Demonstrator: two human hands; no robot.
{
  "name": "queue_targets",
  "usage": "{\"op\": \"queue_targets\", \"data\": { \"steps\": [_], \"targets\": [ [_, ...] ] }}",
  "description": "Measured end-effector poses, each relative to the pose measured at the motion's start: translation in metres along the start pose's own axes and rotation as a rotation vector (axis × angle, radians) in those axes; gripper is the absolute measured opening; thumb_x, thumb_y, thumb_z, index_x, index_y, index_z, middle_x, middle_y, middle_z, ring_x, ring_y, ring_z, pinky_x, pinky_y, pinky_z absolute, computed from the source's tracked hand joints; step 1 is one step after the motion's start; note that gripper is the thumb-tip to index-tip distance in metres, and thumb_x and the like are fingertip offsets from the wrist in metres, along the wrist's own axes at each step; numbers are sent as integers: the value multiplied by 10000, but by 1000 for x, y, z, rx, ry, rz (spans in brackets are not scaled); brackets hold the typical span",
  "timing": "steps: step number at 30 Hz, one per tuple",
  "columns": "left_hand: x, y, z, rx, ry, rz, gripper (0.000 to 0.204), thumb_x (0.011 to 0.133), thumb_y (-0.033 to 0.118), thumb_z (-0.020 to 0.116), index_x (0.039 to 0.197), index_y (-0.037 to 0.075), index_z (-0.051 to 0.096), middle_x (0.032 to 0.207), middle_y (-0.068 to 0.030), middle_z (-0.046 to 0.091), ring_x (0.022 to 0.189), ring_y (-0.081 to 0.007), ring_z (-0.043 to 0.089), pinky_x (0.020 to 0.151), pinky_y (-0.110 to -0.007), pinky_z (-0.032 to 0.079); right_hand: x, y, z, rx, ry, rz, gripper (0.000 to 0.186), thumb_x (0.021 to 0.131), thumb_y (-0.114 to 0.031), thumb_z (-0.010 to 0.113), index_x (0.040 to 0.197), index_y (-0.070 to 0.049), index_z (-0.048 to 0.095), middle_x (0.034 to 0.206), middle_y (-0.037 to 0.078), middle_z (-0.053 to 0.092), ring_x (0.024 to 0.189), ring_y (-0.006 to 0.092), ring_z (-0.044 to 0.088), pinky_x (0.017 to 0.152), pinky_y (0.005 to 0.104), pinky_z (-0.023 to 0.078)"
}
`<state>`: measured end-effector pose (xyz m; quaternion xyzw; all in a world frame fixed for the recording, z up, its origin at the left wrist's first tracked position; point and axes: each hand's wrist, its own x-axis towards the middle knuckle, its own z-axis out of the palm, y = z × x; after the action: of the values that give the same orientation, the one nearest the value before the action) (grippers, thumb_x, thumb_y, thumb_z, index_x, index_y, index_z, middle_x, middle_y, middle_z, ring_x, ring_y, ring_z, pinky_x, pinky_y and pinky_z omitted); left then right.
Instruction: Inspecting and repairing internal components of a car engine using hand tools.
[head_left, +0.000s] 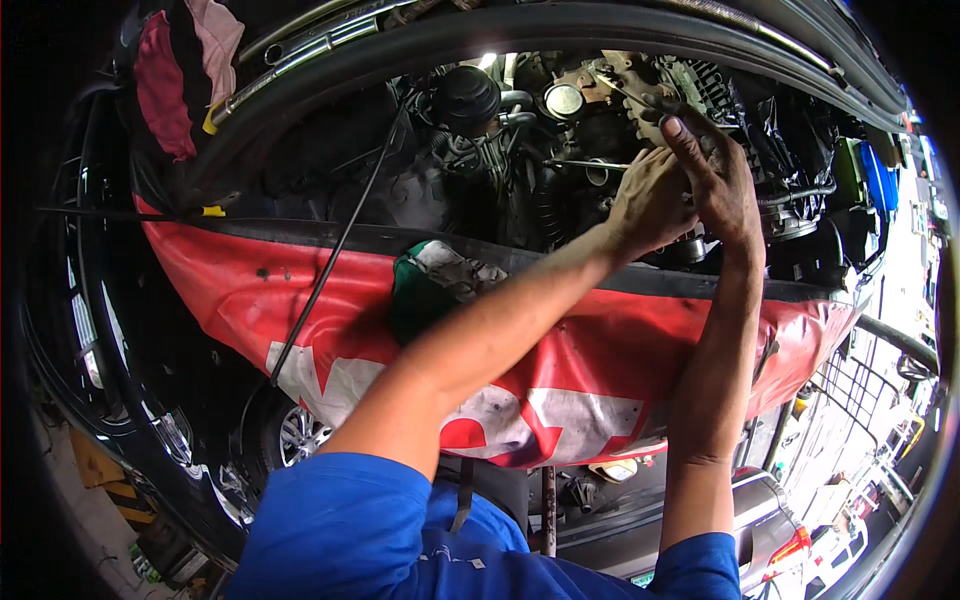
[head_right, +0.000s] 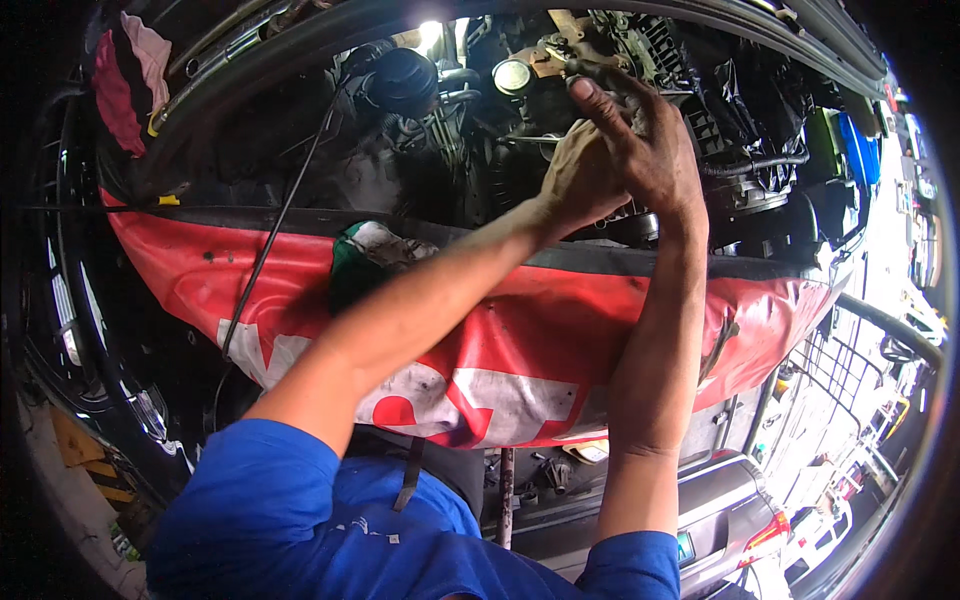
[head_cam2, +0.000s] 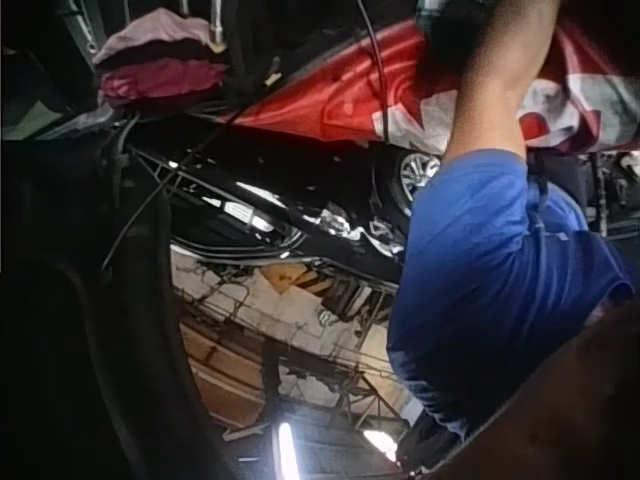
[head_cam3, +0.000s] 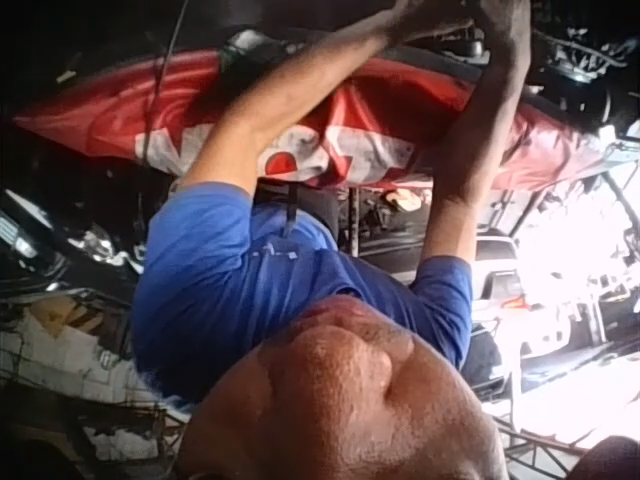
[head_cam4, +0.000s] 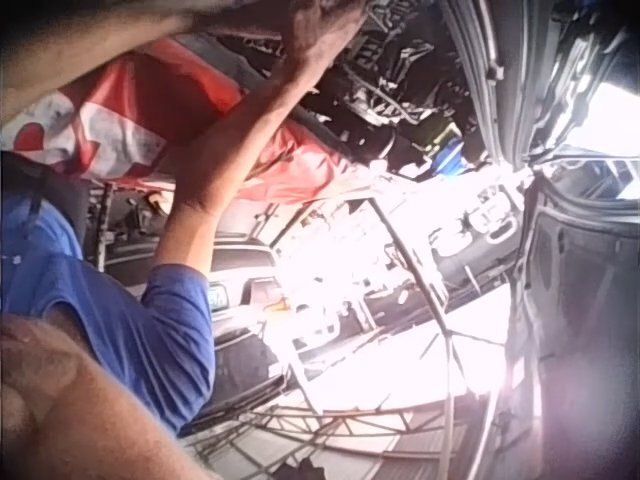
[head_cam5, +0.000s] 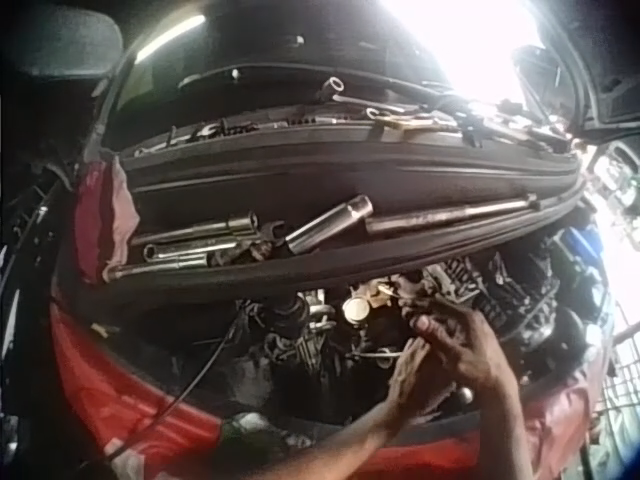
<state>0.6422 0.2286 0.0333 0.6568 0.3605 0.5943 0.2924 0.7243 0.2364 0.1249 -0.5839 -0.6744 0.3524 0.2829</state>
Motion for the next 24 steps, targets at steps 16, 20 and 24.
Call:
{"op": "queue_targets", "data": {
  "steps": [16, 20, 24],
  "targets": [
    [4, 14, 0, 187, 22, -109, 254, 715, 204, 717, 937, 91, 663, 907, -129, 686, 836, -340, 663, 763, -441, 519, -1, 5, -1, -175, 51, -16, 744, 847, -586, 635, 1186, 76, 614, 1190, 261, 627, 1108, 372, 619, 942, 387, 463],
    [20, -12, -12, 85, -390, -61, 286, 694, 231, 761, 898, 58, 660, 885, -139, 680, 908, -343, 646, 770, -441, 511, 1, -15, -4, -130, 10, -2, 613, 874, -554, 618, 1185, -27, 654, 1100, 230, 669, 1040, 377, 640, 899, 386, 472],
    [31, -25, -21, -34, -544, 80, 235, 688, 196, 753, 850, 52, 663, 862, -121, 679, 838, -342, 648, 743, -421, 513, 4, -9, 4, -109, 97, -23, 572, 876, -541, 622, 1165, -50, 668, 1079, 223, 676, 1045, 382, 636, 903, 386, 470]
  ]
}}
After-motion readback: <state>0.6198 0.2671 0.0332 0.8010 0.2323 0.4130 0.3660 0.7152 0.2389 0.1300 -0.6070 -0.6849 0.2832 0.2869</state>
